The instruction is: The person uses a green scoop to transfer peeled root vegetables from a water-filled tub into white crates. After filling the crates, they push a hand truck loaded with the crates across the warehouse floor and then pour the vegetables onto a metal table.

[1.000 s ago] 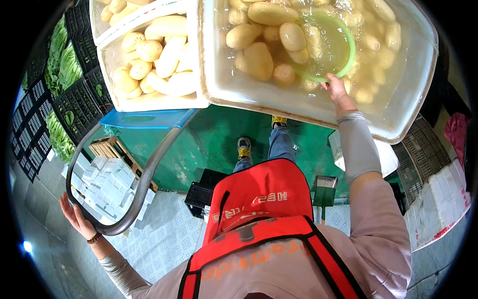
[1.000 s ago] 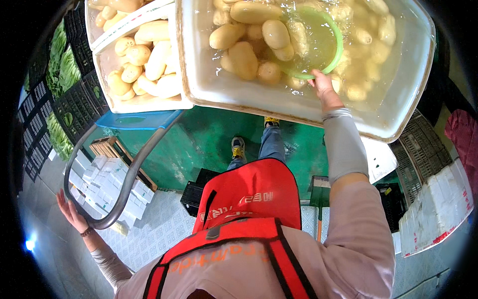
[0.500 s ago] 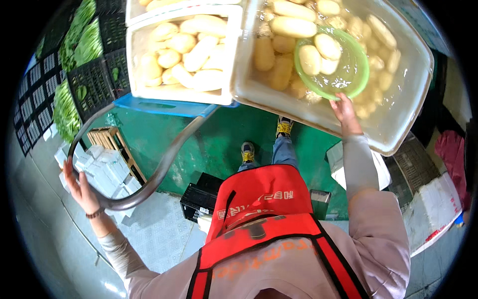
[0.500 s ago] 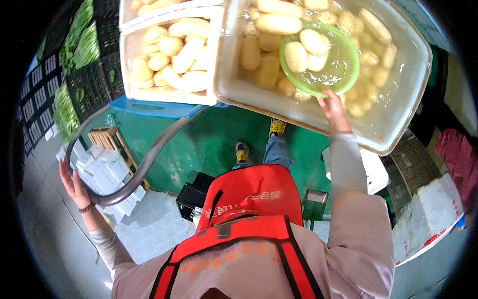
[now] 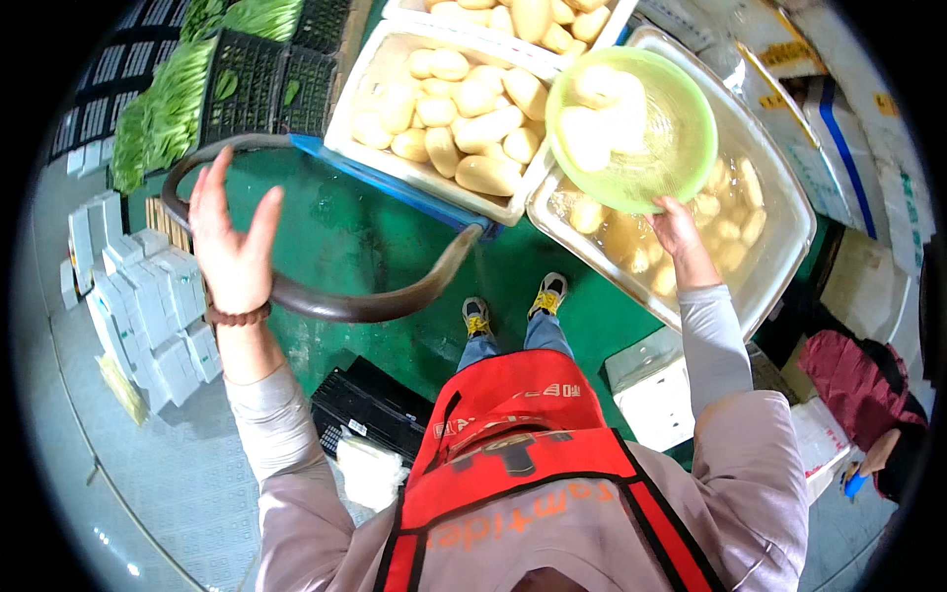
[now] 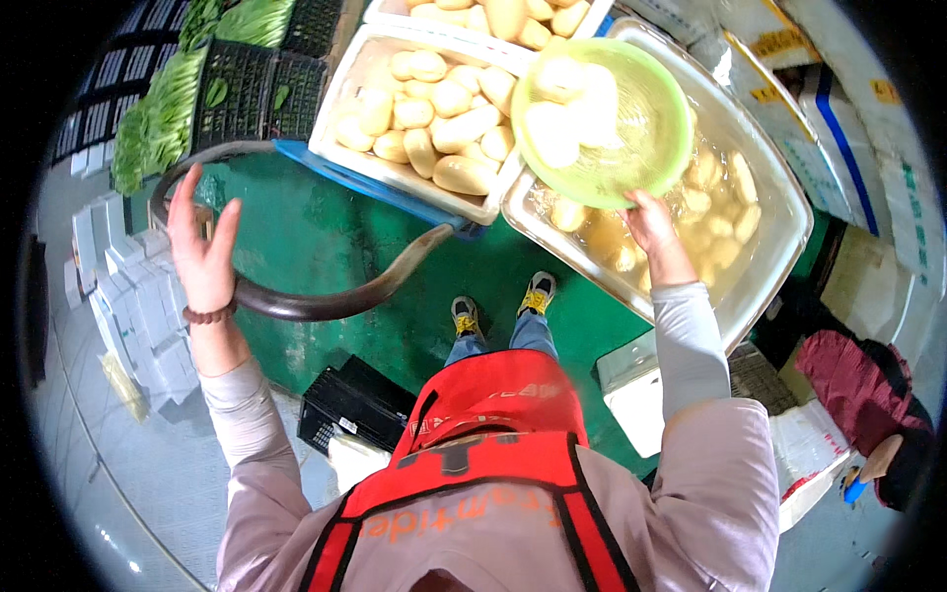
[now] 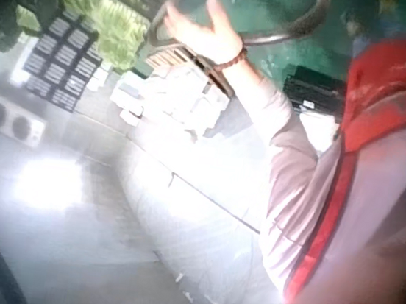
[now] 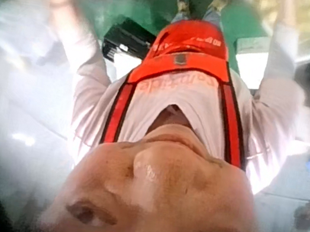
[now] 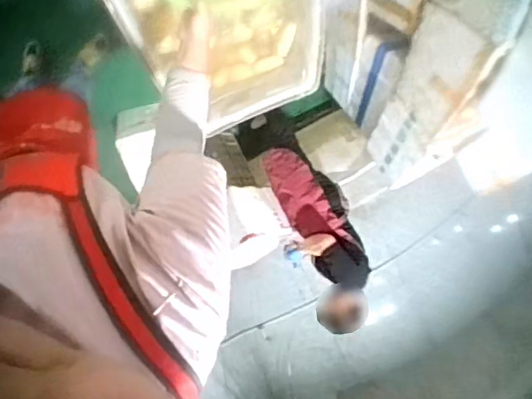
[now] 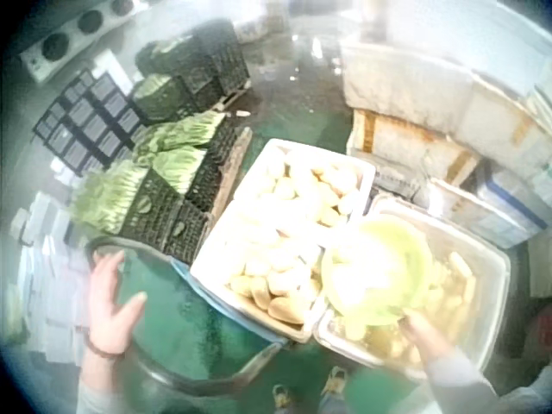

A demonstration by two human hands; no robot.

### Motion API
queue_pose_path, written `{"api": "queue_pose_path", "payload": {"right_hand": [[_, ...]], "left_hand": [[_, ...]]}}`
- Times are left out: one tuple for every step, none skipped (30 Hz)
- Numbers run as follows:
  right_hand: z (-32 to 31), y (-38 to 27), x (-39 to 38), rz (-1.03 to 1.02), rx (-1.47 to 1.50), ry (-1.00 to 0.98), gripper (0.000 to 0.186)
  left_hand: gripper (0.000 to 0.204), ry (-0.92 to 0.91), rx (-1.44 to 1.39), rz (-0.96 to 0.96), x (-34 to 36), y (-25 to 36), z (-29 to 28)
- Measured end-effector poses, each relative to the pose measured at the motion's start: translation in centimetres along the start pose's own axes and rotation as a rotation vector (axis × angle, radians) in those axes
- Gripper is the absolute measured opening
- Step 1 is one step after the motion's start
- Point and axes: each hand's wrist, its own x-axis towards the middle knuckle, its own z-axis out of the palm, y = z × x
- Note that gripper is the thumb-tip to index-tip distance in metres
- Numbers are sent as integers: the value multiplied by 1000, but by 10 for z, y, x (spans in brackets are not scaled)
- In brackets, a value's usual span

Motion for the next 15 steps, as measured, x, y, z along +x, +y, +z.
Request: {"api": "queue_pose_path", "payload": {"right_hand": [[23,-6,8,-9,-41,-57,20],[47,-11,18,-12,-83,-119,19],[72,-18,29,-40,-160,-161,19],[93,-22,41,-66,-234,-196,20],[116,-26,52,-91,-307,-233,20],[145,-29,61,-162,-350,-193,22],[176,-32,67,-233,-393,-155,24],[207,-40,67,-311,-549,-148,31],[231,-47,73,-393,-701,-136,38],[246,-50,102,-624,-850,-125,46],[277,-46,103,-850,-992,-136,53],[303,-43,101,-856,-1251,4,59],[350,-35,74,-846,-1511,133,64],[370,-34,72,-837,-1617,145,62],[390,-27,74,-903,-1689,138,62]], "left_hand": [[57,1,19,2,1,1,0],[57,-8,36,-2,-1,3,-2],[57,-18,53,-7,-1,4,-5],[58,-16,41,-3,0,4,-4],[58,-12,48,-10,2,6,-3],[58,4,64,-16,0,5,-3],[58,19,81,-24,-3,2,-4],[59,98,87,7,-3,-1,0],[58,88,35,1,-2,-1,1],[58,116,13,29,-1,-1,3],[58,143,7,42,-3,-3,3],[59,176,1,56,-4,-7,3],[59,183,15,32,-9,-10,3],[60,196,-1,34,-6,-10,8],[60,206,2,28,-7,-9,7]]}}
